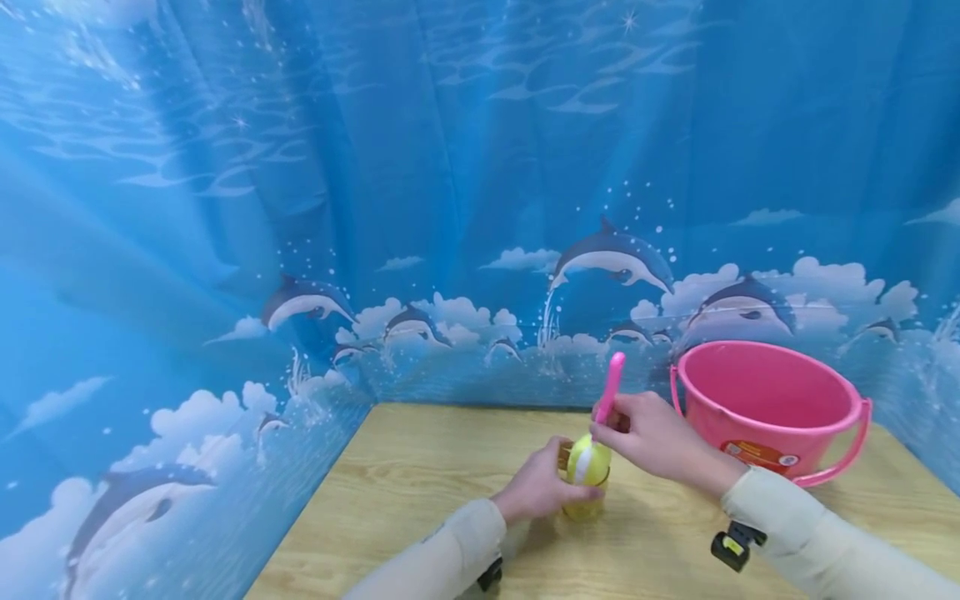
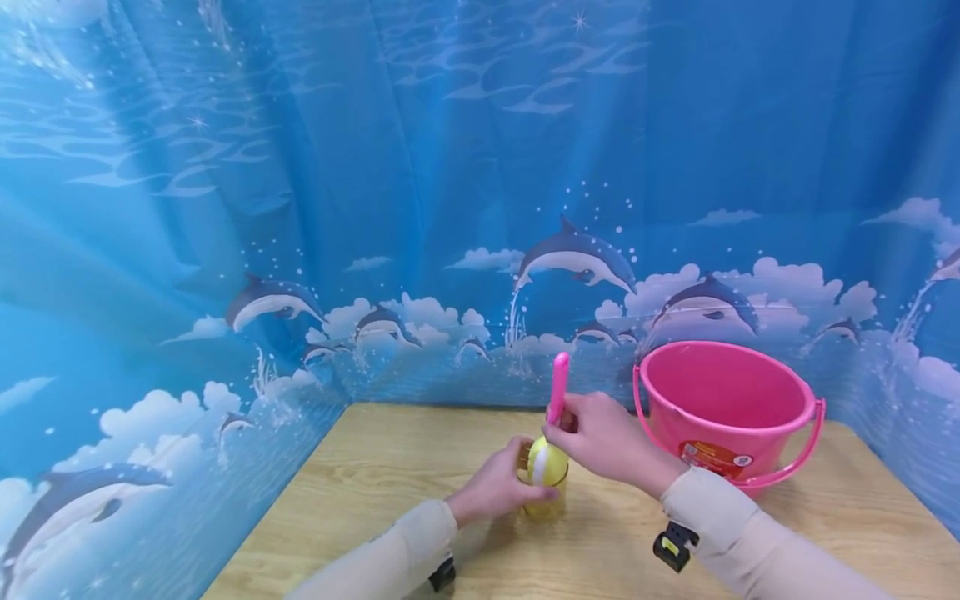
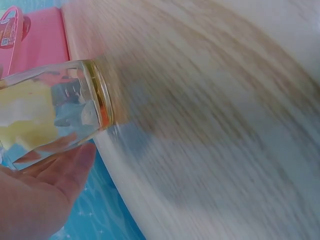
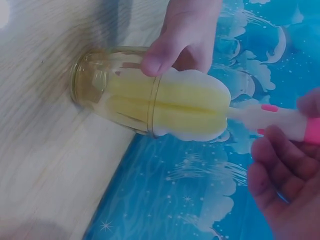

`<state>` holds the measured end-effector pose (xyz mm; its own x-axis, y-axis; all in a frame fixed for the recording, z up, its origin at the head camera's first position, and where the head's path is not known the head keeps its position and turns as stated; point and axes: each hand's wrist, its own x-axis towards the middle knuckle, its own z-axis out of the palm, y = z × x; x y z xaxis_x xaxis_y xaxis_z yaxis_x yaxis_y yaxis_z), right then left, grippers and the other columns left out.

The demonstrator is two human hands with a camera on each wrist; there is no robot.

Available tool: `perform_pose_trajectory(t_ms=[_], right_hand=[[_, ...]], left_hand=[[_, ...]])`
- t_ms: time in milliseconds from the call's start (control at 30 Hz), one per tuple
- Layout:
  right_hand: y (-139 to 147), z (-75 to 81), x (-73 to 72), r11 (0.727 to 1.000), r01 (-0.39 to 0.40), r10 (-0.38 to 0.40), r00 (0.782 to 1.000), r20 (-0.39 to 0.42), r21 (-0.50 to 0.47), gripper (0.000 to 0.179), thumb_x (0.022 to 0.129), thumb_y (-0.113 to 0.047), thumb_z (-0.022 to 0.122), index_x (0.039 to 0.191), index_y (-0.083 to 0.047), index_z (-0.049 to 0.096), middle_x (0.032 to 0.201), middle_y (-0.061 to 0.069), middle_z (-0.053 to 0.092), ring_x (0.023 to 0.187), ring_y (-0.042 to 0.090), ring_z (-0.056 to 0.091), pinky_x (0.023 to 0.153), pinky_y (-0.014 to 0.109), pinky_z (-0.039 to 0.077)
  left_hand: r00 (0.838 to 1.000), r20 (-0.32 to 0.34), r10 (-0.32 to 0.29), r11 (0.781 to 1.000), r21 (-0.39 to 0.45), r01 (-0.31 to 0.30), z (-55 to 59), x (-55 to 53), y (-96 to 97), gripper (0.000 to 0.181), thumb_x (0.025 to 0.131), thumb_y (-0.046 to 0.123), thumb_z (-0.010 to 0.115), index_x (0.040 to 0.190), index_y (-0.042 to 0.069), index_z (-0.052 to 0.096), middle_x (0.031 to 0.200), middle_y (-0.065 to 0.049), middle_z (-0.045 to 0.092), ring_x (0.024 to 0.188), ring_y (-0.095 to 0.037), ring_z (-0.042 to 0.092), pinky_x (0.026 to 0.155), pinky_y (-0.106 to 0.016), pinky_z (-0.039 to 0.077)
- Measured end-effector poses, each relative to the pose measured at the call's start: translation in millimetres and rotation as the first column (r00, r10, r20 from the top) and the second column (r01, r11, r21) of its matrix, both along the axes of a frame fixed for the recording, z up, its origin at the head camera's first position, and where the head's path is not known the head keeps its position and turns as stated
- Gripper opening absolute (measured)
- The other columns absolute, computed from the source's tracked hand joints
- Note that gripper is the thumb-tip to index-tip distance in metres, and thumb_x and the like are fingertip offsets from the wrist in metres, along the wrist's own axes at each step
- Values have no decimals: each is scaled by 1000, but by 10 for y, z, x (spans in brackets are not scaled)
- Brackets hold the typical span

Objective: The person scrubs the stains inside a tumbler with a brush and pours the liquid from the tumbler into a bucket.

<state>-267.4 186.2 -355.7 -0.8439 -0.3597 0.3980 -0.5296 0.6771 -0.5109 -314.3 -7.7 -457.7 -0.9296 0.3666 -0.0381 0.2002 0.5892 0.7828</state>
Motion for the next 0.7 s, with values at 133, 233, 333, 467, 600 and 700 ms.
perform_pose_trajectory(t_ms=[133, 233, 333, 467, 600, 700], right_hand=[[-42, -51, -93, 1000, 7, -8, 999, 39, 23, 10, 96, -28, 68, 92, -19, 68, 65, -11, 56, 58, 7, 49, 53, 23, 44], [-76, -85, -155, 999, 5, -8, 998, 68, 39, 13, 96, -30, 68, 93, -18, 69, 68, -8, 60, 60, 8, 52, 54, 24, 46], [-108, -115, -205, 999, 1, -5, 996, 89, 50, 14, 96, -31, 68, 94, -18, 69, 71, -6, 64, 61, 8, 54, 55, 24, 48], [-129, -153, -253, 999, -19, 14, 995, 101, 49, 13, 95, -30, 70, 92, -17, 70, 73, -4, 67, 62, 8, 56, 57, 24, 49], [-130, -177, -297, 999, -44, 41, 993, 109, 27, 12, 93, -29, 72, 89, -18, 71, 74, -2, 69, 62, 8, 57, 57, 24, 51], [-117, -193, -334, 999, -54, 53, 991, 119, 3, 13, 93, -28, 73, 89, -16, 71, 74, -1, 69, 62, 9, 57, 57, 24, 51]], left_hand=[[1000, -8, -27, 1000, 9, 27, -18, -28, -25, 83, 72, 50, 88, 140, 23, 48, 114, 8, 64, 101, -9, 61, 88, -35, 54], [999, -9, -45, 999, 13, 45, -28, -44, -42, 86, 72, 51, 88, 143, 26, 47, 116, 9, 65, 102, -9, 61, 87, -35, 54], [999, -7, -48, 999, 3, 48, -20, -52, -46, 85, 72, 53, 87, 143, 27, 48, 118, 9, 65, 103, -8, 62, 87, -34, 55], [999, -20, -46, 998, -34, 45, 5, -58, -33, 85, 71, 52, 88, 142, 25, 50, 119, 8, 66, 101, -7, 62, 87, -34, 55], [998, -33, -55, 997, -62, 53, 24, -67, -24, 87, 71, 49, 89, 144, 23, 49, 114, 7, 66, 93, -6, 62, 82, -31, 55], [997, -29, -65, 996, -68, 63, 35, -76, -29, 85, 71, 48, 89, 143, 22, 50, 109, 8, 66, 87, -5, 61, 76, -28, 54]])
